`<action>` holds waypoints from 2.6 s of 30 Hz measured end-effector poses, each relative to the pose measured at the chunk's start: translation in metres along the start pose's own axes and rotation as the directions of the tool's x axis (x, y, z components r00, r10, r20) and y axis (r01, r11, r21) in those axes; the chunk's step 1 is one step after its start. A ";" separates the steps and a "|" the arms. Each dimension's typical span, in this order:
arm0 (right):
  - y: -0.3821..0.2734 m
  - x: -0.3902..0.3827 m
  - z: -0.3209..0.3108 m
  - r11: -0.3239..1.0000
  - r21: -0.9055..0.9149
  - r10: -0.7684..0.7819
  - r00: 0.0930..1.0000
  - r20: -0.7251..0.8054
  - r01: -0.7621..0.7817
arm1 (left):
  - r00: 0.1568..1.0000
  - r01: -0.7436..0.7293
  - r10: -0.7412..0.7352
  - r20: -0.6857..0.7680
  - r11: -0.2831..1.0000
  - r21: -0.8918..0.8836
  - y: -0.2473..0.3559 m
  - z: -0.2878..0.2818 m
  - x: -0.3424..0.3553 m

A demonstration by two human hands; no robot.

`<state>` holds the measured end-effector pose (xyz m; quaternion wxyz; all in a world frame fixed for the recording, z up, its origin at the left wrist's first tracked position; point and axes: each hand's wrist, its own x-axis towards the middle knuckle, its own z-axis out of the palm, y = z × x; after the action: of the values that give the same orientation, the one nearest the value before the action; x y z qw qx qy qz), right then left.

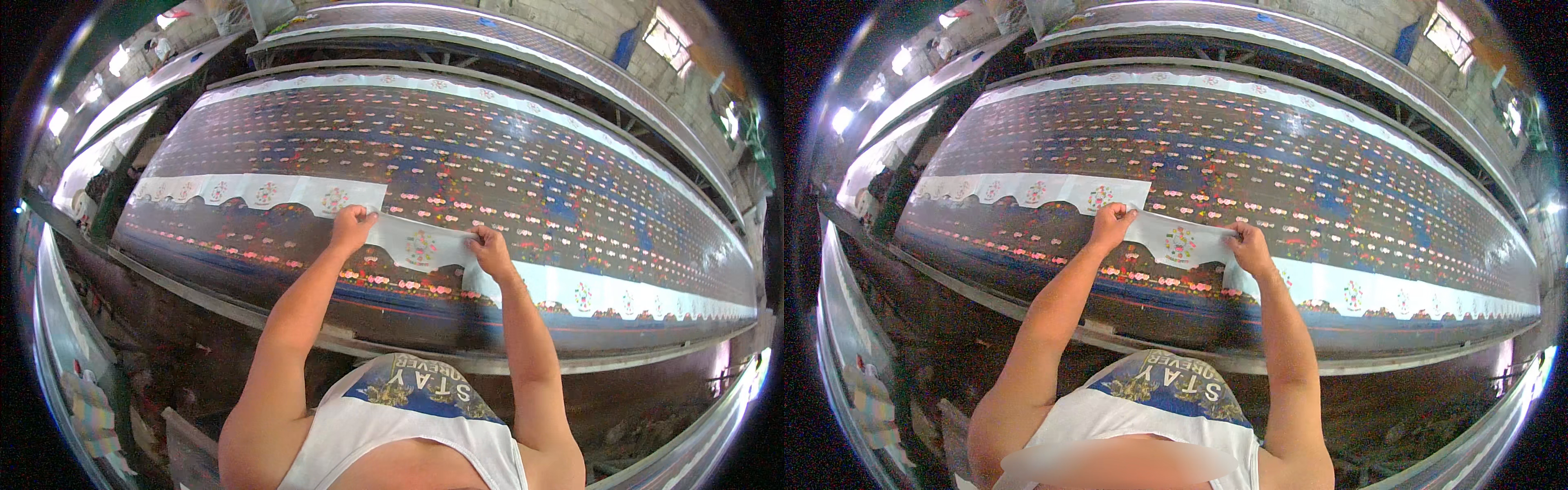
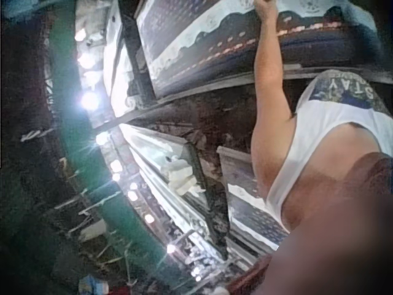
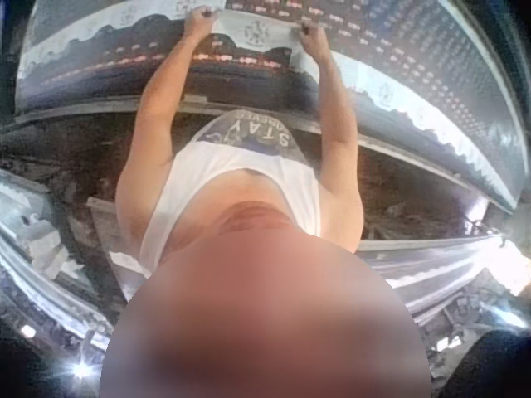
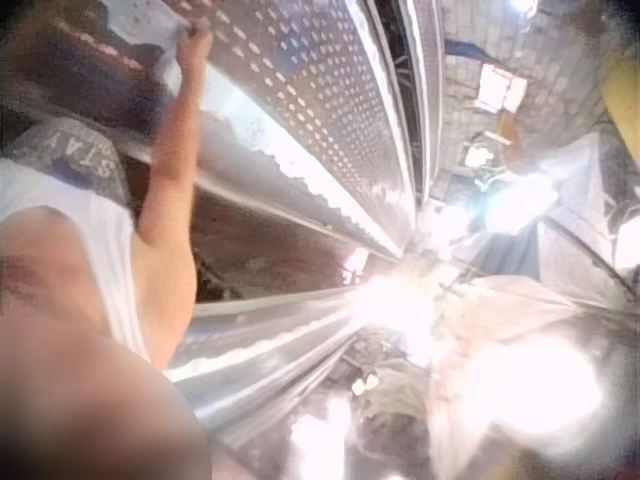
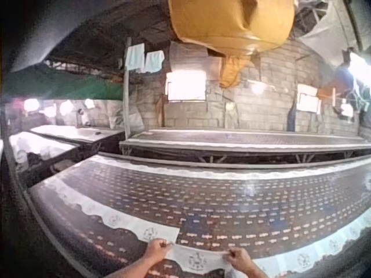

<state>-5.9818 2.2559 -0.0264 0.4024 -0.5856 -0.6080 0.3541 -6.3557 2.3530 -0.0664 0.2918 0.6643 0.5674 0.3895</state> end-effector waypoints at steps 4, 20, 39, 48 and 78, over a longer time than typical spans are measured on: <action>0.014 0.052 0.028 0.940 -0.340 -0.048 0.991 -0.123 0.003 | 0.969 -0.021 0.063 -0.238 0.985 0.174 -0.054 0.010 0.024; 0.045 0.105 0.055 0.834 -0.483 0.008 0.880 -0.476 -0.269 | 0.956 -0.073 0.171 -0.238 0.925 0.372 -0.024 0.022 0.057; 0.056 -0.032 -0.141 0.432 -0.885 0.132 0.983 -0.130 -0.175 | 0.851 -0.239 0.333 -0.405 0.934 0.265 -0.014 0.030 0.027; 0.074 -0.050 -0.165 0.339 -0.931 0.168 0.965 0.203 0.137 | 0.920 -0.343 0.382 -0.090 0.894 0.289 0.080 0.125 -0.063; 0.101 -0.063 -0.233 0.999 0.013 -0.044 0.996 0.073 0.043 | 0.982 0.163 -0.184 -0.050 0.945 -0.283 0.155 0.192 -0.080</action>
<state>-5.7287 2.1896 -0.0233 0.3907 -0.5566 -0.6330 0.3699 -6.1154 2.2558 -0.0540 0.3933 0.5489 0.5742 0.4629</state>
